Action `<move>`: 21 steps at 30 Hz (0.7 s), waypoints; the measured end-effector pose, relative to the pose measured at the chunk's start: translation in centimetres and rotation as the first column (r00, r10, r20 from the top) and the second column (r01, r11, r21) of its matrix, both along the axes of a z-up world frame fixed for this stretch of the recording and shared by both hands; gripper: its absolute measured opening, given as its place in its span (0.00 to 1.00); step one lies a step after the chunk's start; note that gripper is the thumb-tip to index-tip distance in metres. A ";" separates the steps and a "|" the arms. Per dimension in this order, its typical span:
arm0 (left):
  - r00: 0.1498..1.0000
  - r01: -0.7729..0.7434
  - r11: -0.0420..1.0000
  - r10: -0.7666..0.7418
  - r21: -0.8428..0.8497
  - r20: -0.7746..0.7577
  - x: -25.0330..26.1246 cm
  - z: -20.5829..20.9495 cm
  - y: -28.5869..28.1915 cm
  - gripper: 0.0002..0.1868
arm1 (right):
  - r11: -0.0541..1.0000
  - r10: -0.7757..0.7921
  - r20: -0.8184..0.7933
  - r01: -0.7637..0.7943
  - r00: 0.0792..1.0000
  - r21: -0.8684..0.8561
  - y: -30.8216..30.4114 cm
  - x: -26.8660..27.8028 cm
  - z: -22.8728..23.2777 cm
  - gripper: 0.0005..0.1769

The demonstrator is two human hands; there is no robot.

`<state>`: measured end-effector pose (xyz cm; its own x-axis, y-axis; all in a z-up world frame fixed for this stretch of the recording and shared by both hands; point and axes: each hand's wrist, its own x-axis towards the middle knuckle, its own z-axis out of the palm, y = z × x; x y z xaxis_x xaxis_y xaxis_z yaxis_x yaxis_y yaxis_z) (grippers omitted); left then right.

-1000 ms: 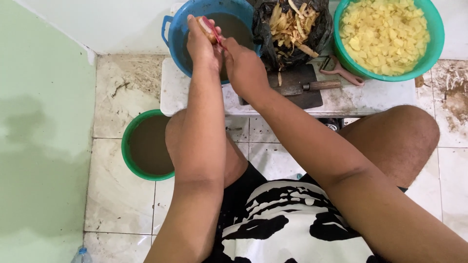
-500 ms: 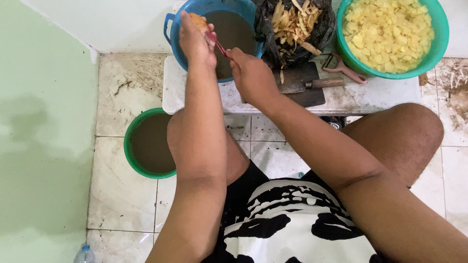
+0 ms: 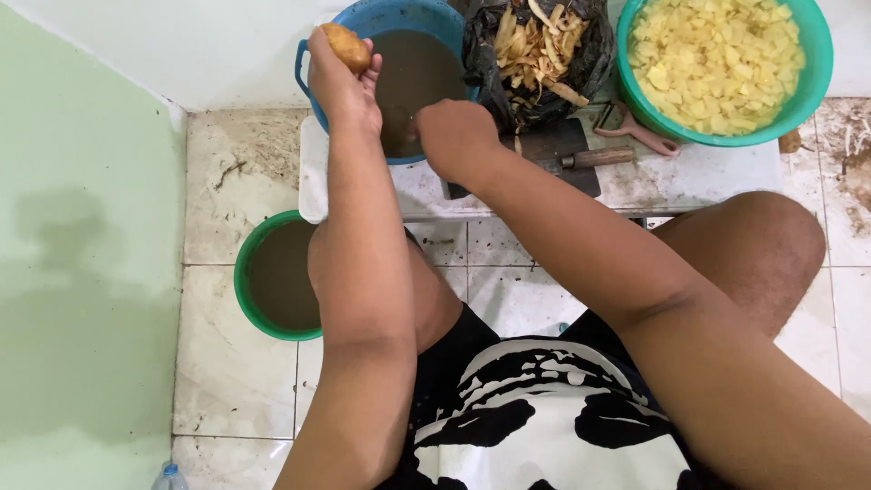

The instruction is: Peeling potatoes with a small knife and placing them into a bowl of water for preparation.

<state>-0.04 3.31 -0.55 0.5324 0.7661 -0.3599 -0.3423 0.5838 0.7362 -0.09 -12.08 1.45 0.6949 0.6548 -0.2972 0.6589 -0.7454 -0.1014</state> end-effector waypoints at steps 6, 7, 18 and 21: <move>0.999 0.014 1.000 -0.015 0.022 0.030 0.7 -1.8 1.8 0.24 | 0.906 0.039 -0.197 0.048 0.980 0.420 -2.0 0.9 0.3 0.09; 0.999 0.028 0.999 -0.029 0.033 0.019 0.6 -1.3 1.5 0.26 | 0.791 0.033 -0.213 0.105 0.977 0.603 -2.6 0.5 0.8 0.07; 0.991 0.134 0.985 -0.136 0.106 0.014 0.1 0.5 -2.5 0.27 | 0.479 0.044 -0.216 0.169 0.976 0.862 -1.1 -1.6 2.4 0.11; 0.984 0.175 0.969 -0.177 0.173 -0.007 -0.5 0.8 -2.7 0.30 | 0.410 0.083 -0.135 0.089 0.987 0.908 -0.7 -1.3 1.9 0.13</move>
